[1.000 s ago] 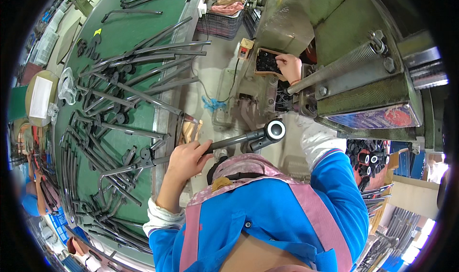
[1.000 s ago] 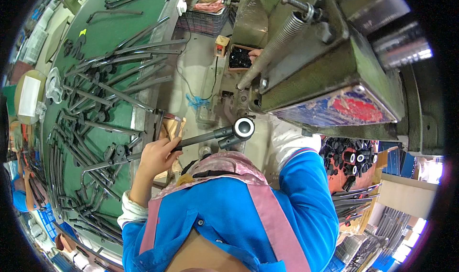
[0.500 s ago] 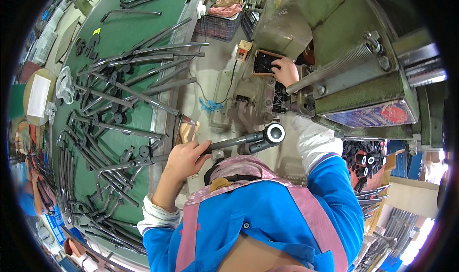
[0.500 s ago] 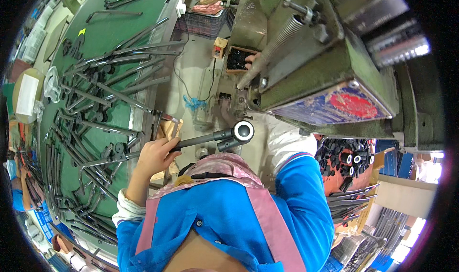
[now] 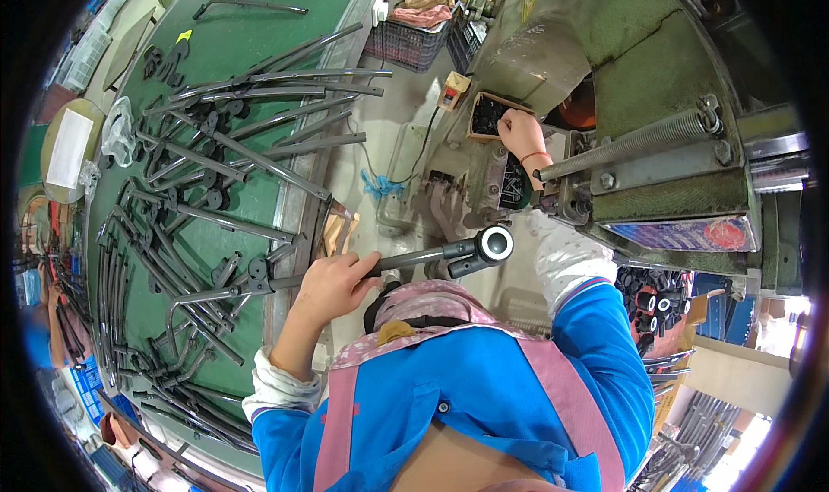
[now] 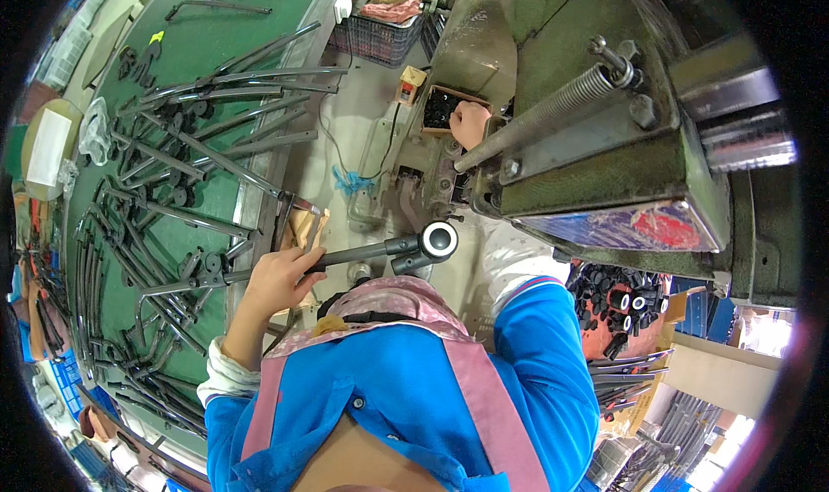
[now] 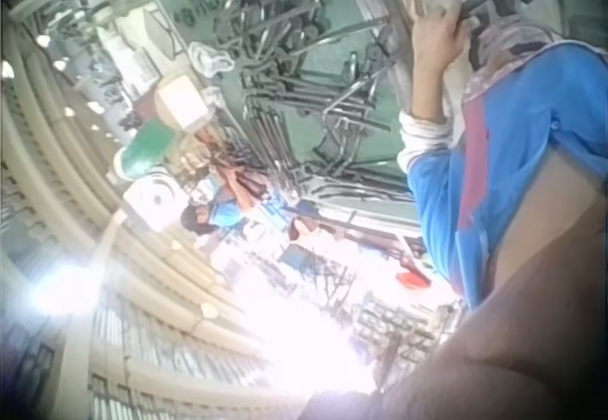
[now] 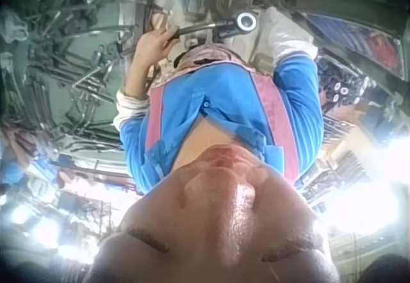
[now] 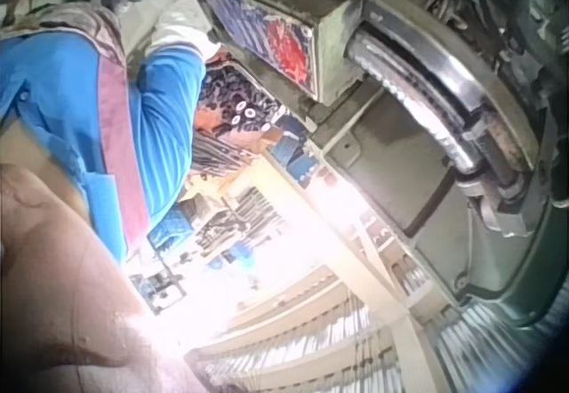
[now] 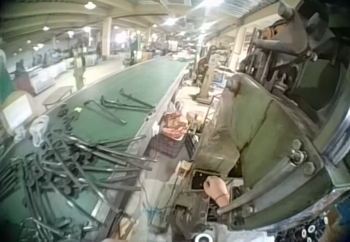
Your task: The person repeatedly picks up metal rods and black plastic caps, inserts the caps into the rod ends, and places the assembled units into a blue crate. The process is continuous and repetitive throughout the clip.
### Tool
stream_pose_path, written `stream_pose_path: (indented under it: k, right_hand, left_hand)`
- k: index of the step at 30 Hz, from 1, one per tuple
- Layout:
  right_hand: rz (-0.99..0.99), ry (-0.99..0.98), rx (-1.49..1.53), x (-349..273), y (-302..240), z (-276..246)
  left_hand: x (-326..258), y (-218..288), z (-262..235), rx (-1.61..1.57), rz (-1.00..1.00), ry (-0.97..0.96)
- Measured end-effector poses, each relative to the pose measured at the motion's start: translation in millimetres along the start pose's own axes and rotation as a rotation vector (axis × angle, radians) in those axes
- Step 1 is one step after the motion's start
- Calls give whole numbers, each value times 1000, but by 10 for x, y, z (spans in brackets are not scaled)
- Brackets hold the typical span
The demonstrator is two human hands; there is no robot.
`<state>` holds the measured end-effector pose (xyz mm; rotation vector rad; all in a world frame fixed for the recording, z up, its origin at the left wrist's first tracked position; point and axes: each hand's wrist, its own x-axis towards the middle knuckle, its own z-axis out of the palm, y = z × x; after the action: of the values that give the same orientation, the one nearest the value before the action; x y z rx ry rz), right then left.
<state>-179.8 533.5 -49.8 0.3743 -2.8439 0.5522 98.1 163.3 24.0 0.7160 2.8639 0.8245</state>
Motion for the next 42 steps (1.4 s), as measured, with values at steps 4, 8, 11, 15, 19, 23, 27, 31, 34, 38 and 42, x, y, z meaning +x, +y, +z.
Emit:
stream_pose_path:
  k: [4, 8, 11, 15, 19, 23, 27, 31, 34, 38, 42]
  right_hand:
    - [17, -44, 23, 11, 15, -29]
    - [10, -44, -24, 21, 113, -11]
    - [-58, -91, -96, 57, 144, -49]
    - [44, -74, -119, 26, 55, -26]
    - [7, 25, -35, 11, 178, -7]
    - [78, 119, 166, -118, 89, -247]
    - [383, -87, 964, -685, -16, -654]
    - [354, -162, 1056, -1453, -632, -1213]
    - [301, -129, 1009, -1614, -886, -1299]
    - [379, -78, 1060, -1688, -970, -1196]
    - [412, 13, 963, -1695, -1031, -1127]
  left_hand:
    - [16, -28, 21, -7, 2, -7]
    - [56, -41, 36, -28, 19, -4]
    - [79, -25, 32, -35, 34, 3]
    - [63, -25, 57, -45, 32, -10]
    - [48, -47, 69, -48, 35, -25]
    - [47, -53, 64, -33, 24, -23]
    - [50, -85, 79, -2, 26, 5]
    - [96, -89, 16, -10, 46, 29]
    - [150, -78, -33, 18, 63, 6]
    - [195, -62, -99, 25, 108, -21]
    - [139, -92, -77, 30, 151, -36]
